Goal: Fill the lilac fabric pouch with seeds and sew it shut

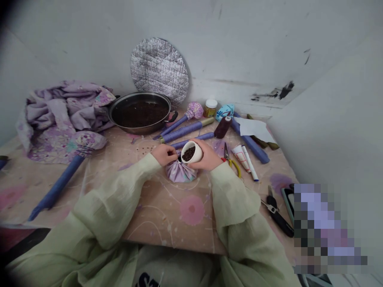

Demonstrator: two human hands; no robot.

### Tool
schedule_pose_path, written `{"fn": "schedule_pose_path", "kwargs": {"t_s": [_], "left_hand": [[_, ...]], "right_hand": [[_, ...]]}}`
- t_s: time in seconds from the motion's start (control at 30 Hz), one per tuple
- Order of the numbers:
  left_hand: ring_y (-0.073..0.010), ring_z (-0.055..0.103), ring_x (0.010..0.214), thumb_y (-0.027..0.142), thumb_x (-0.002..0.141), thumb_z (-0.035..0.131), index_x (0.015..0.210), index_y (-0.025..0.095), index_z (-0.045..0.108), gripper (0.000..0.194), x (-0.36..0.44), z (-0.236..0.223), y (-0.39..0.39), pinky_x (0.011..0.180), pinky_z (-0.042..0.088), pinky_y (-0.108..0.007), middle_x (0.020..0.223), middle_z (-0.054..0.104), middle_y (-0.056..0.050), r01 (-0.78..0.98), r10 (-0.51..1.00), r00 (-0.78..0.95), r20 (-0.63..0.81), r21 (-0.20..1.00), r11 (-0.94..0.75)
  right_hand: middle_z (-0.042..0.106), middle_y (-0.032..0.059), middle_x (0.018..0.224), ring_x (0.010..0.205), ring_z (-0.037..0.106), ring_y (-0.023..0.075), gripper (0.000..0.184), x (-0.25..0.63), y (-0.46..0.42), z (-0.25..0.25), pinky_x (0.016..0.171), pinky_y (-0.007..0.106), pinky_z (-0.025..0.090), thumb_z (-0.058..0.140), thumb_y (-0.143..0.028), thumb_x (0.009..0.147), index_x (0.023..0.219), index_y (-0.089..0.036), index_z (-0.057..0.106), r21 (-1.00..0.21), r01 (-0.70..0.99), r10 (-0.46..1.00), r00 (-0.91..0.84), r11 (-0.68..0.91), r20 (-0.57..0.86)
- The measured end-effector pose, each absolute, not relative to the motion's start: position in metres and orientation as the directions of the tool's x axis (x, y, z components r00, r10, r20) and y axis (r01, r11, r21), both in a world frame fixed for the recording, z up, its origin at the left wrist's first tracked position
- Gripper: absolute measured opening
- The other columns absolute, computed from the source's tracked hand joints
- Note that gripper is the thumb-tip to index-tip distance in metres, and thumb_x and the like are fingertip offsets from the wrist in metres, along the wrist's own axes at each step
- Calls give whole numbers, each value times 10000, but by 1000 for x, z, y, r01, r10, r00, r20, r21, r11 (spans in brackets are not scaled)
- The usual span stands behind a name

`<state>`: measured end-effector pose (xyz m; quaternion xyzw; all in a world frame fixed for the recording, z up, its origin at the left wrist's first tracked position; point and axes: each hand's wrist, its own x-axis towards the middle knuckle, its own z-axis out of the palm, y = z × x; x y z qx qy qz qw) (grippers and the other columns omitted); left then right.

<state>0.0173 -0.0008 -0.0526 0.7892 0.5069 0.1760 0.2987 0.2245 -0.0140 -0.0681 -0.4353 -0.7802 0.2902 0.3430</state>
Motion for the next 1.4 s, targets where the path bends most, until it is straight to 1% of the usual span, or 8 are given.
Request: {"fn": "schedule_pose_path", "kwargs": {"t_s": [0.43,0.77,1.03,1.1,1.17,1.27,1.33,1.4], "left_hand": [[-67,398,479,153,671,574,529,114,585,148,17,-54,0,493,274,-194,456,471,47,659,882,472,3,663,-355],[-73,404,477,180,676,566,521,116,584,168,16,-56,1,499,283,-198,435,473,43,634,862,507,18,669,-387],[-72,412,466,221,697,567,530,118,586,196,12,-58,4,481,271,-201,443,483,41,666,854,518,-53,651,-364],[-75,414,468,239,707,568,532,120,586,213,11,-60,5,481,272,-204,445,483,39,671,847,528,-58,640,-375],[-80,419,481,268,720,571,548,122,594,227,10,-63,7,492,287,-207,460,490,33,676,852,522,-32,625,-391],[-112,474,576,301,751,555,682,119,648,216,9,-66,9,566,359,-226,587,552,-3,690,875,474,100,576,-439],[-155,528,732,279,779,516,844,126,676,231,9,-68,11,701,414,-270,766,596,-50,687,855,480,198,521,-506],[-198,531,901,238,791,482,956,152,678,271,8,-70,11,851,400,-339,936,594,-86,670,809,543,224,464,-579]], "right_hand": [[562,81,1105,1061,532,295,735,221,-19,-64,943,462,406,773,-370,497,1160,-221,494,-711,514,866,-406,480,291],[555,93,1129,1067,526,296,739,219,-19,-64,951,467,399,782,-347,492,1156,-224,481,-711,509,858,-434,484,274],[563,67,1051,993,565,265,766,226,-16,-67,900,419,450,807,-416,463,1112,-232,443,-811,413,892,-361,415,272],[556,68,1055,995,563,262,769,228,-15,-69,905,419,448,812,-416,463,1108,-234,435,-825,393,895,-353,405,271],[550,70,1067,1004,559,260,774,229,-16,-70,915,422,441,813,-418,466,1112,-235,429,-835,380,898,-350,398,268],[544,76,1085,1028,549,259,788,229,-19,-70,933,422,429,815,-425,462,1119,-232,426,-847,366,903,-339,386,265],[537,82,1098,1050,538,259,782,230,-21,-69,946,425,420,814,-423,466,1117,-230,425,-850,363,907,-324,382,270],[530,90,1109,1067,529,261,771,231,-23,-67,953,435,413,811,-410,478,1117,-228,420,-852,359,909,-313,381,274]]}}
